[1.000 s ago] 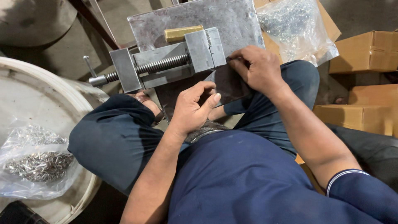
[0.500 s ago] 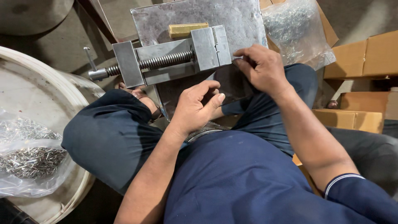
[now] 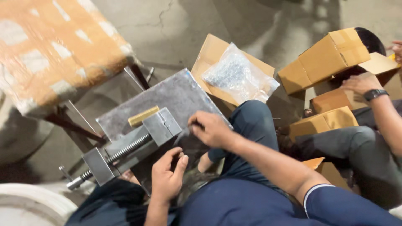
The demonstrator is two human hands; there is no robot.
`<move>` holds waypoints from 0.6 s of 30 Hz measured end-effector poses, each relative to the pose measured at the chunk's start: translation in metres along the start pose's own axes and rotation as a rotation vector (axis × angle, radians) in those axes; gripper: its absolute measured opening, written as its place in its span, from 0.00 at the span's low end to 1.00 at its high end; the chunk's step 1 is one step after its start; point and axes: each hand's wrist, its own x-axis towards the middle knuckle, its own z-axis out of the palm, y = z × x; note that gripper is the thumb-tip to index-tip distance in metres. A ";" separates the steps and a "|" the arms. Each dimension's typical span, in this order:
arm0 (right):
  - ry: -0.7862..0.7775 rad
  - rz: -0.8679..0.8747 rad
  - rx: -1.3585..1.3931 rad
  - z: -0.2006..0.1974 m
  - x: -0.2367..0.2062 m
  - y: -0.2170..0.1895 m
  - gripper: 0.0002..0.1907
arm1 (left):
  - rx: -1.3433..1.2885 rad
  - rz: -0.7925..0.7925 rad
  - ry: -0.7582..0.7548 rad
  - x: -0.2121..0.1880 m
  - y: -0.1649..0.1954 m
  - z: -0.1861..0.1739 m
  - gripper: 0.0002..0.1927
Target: The person sits on the floor and uses a bench vise to assemble small metal screws. They pick up screws from a plastic bag and the vise surface, place them into the vise jaws, and tighten the screw mechanism to secure them.
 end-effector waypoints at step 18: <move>-0.224 0.339 0.789 0.032 -0.039 -0.013 0.07 | -0.002 0.089 0.003 -0.002 -0.009 0.000 0.05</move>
